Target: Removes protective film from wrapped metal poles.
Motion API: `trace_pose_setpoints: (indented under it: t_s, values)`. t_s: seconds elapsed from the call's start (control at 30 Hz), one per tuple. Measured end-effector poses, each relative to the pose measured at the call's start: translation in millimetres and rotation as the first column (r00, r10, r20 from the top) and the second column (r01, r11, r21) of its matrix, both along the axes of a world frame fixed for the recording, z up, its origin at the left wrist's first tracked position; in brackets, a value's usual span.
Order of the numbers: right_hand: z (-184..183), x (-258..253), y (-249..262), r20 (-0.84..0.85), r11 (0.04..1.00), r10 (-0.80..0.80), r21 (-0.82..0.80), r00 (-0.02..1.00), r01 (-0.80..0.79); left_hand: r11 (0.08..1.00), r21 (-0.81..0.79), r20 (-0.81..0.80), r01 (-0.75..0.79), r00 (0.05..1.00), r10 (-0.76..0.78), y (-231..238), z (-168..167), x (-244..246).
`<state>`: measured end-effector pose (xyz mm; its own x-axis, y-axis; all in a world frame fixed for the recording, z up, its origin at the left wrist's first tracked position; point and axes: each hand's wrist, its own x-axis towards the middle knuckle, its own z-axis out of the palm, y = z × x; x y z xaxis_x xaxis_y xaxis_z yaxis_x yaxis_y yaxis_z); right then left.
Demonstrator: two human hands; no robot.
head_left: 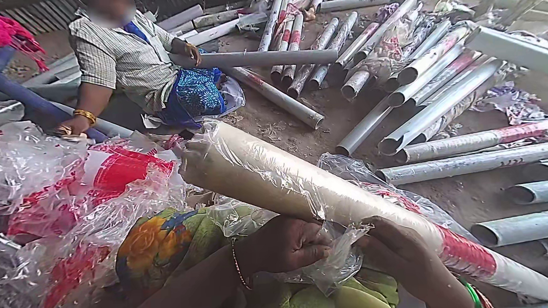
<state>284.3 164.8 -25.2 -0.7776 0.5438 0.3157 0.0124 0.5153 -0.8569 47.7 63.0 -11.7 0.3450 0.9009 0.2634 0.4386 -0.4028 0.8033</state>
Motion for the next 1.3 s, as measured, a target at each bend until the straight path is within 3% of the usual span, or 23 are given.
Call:
trace_pose_setpoints:
  t_s: [0.2,0.37,0.47,0.53,0.63,0.77,0.83,1.0,1.1,1.23,1.3]
  values:
    - [12,6,7,0.118,0.996,0.024,0.084,0.993,-0.034,1.0,-0.004,0.006,-0.007,1.0,0.007,-3,-3,1]
    - [4,18,7,0.082,0.992,-0.014,0.127,0.997,0.003,1.0,-0.024,0.007,0.011,1.0,-0.01,-6,-3,2]
    - [-1,22,6,0.073,0.963,-0.024,0.271,0.997,0.004,1.0,-0.004,0.003,0.008,1.0,-0.008,-5,-4,2]
    - [-1,21,4,0.053,0.895,-0.076,0.443,0.996,0.045,1.0,0.015,-0.011,0.003,1.0,-0.003,-5,-4,2]
    - [0,14,2,-0.006,0.717,-0.16,0.687,0.987,0.12,0.999,0.038,-0.021,-0.005,1.0,0.006,-5,-6,3]
    - [-4,-3,1,-0.148,0.529,-0.175,0.82,0.973,0.22,0.996,0.086,-0.021,0.009,1.0,-0.007,-5,-9,2]
    - [1,-12,0,-0.265,0.551,-0.143,0.779,0.953,0.3,0.993,0.114,-0.005,0.023,1.0,-0.023,-6,-10,2]
    - [57,-25,3,-0.482,0.629,-0.117,0.64,0.868,0.44,0.987,0.159,-0.045,0.001,0.999,0.006,-8,-14,0]
    - [63,-24,4,-0.394,0.728,-0.067,0.609,0.917,0.314,0.985,0.17,-0.05,0.006,0.999,0.002,-9,-15,-2]
    - [41,-2,6,-0.113,0.845,-0.025,0.529,0.993,0.081,0.973,0.229,-0.079,0.023,0.997,-0.005,-11,-20,-2]
    - [28,19,5,-0.045,0.884,-0.045,0.464,0.998,0.06,0.965,0.262,-0.082,0.029,0.997,-0.008,-10,-23,-2]
